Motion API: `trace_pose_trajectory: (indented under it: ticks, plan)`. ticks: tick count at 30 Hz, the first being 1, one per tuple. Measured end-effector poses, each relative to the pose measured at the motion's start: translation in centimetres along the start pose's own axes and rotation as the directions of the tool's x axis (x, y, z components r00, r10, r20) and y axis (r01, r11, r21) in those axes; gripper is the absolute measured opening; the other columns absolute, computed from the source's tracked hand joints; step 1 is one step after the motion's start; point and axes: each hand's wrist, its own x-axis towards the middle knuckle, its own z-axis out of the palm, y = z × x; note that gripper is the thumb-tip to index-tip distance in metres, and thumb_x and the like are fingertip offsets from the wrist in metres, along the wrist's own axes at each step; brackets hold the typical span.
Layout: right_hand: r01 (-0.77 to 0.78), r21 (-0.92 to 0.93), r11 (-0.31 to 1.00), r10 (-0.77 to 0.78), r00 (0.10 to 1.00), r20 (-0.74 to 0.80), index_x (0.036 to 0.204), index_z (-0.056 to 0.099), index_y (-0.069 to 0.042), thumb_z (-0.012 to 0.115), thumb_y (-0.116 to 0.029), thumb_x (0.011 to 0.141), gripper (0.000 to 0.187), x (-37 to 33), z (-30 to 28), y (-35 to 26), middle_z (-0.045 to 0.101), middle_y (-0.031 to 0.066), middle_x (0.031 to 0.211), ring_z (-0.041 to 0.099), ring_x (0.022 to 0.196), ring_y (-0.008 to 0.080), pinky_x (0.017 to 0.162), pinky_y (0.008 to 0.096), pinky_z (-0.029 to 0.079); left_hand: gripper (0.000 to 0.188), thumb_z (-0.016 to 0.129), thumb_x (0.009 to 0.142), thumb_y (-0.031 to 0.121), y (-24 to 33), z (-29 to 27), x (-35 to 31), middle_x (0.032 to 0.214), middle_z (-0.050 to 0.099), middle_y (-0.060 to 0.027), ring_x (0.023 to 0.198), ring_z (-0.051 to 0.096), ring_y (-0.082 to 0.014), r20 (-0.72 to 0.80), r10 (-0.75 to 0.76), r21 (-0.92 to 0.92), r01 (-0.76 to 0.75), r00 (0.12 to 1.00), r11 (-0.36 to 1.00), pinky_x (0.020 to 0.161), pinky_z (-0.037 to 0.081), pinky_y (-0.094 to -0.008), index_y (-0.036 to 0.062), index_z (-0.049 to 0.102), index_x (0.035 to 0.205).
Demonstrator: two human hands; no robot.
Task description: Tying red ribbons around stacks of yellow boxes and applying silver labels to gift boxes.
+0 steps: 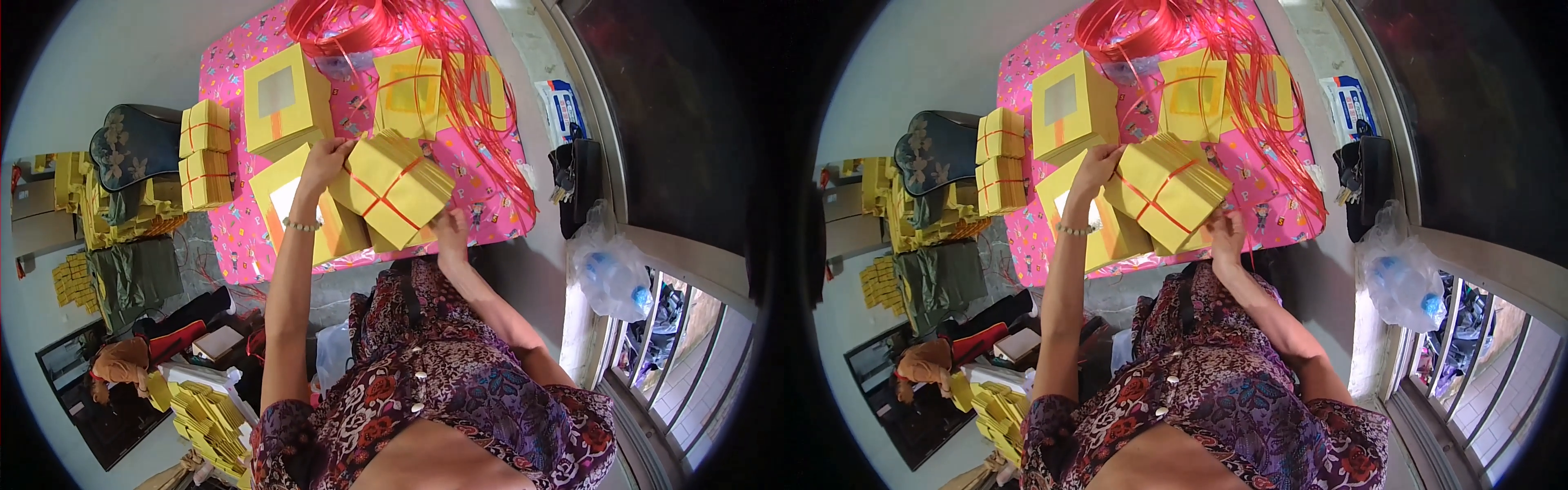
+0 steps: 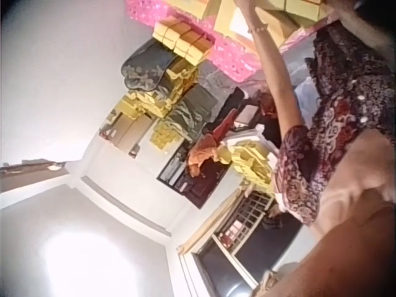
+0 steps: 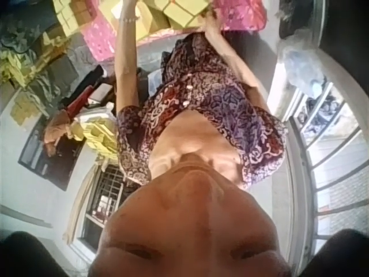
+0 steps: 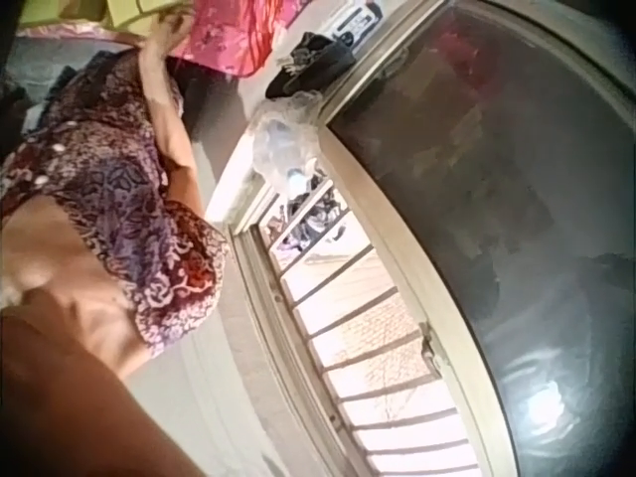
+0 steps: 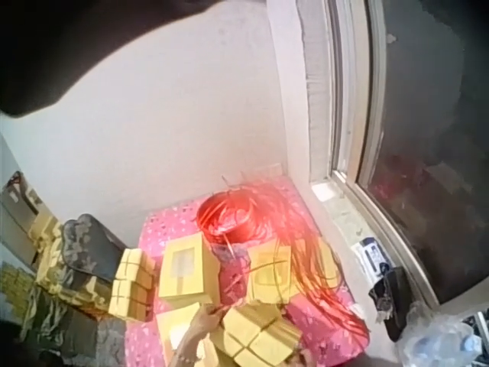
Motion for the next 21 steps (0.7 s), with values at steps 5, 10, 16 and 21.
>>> trace_pose_trajectory:
  ticks: [5,10,16,21]
  plan:
    - [0.441,-0.084,0.893,-0.429,0.893,0.135,0.097,0.048,-0.005,0.046,-0.007,0.105,0.009,2.9,0.4,-4.9,0.054,-0.0006,0.091,0.051,0.084,0.0060,0.078,0.0224,0.047,0.035,0.040,0.107,0.019,-3.5,3.3,-2.7,0.094,0.069,-0.0043,0.084,0.064,-0.0114,-0.142,-0.074,-0.671,-0.041,0.987,0.740,0.077,0.051,-0.0252,-0.0025,0.064,0.120]
    - [0.564,-0.266,0.782,-0.506,0.823,0.258,0.095,0.046,-0.005,0.043,-0.002,0.104,0.009,7.1,-1.4,-5.9,0.049,-0.0013,0.086,0.047,0.083,0.0058,0.076,0.0204,0.040,0.028,0.045,0.106,0.022,-4.7,8.6,-5.4,0.087,0.067,-0.0041,0.078,0.063,-0.0120,-0.251,-0.243,-0.885,-0.120,0.937,0.451,0.076,0.051,-0.0267,0.0012,0.063,0.109]
    - [0.553,-0.214,0.806,-0.475,0.818,0.325,0.095,0.049,-0.005,0.047,-0.007,0.104,0.010,9.5,-0.7,-6.0,0.048,-0.0022,0.086,0.046,0.083,0.0065,0.075,0.0219,0.040,0.026,0.041,0.107,0.019,-6.2,11.9,-5.9,0.085,0.058,0.0006,0.076,0.050,-0.0076,-0.527,-0.228,-0.734,-0.304,0.819,0.607,0.072,0.044,-0.0238,0.0021,0.060,0.103]
    - [0.537,-0.228,0.812,-0.401,0.798,0.450,0.097,0.052,-0.004,0.050,-0.009,0.104,0.009,10.6,2.1,-9.4,0.056,-0.0013,0.090,0.052,0.086,0.0065,0.079,0.0222,0.043,0.027,0.038,0.108,0.019,-6.0,12.7,-5.8,0.091,0.058,-0.0035,0.085,0.053,-0.0110,-0.785,-0.080,-0.436,-0.456,0.615,0.776,0.079,0.045,-0.0268,-0.0002,0.057,0.105]
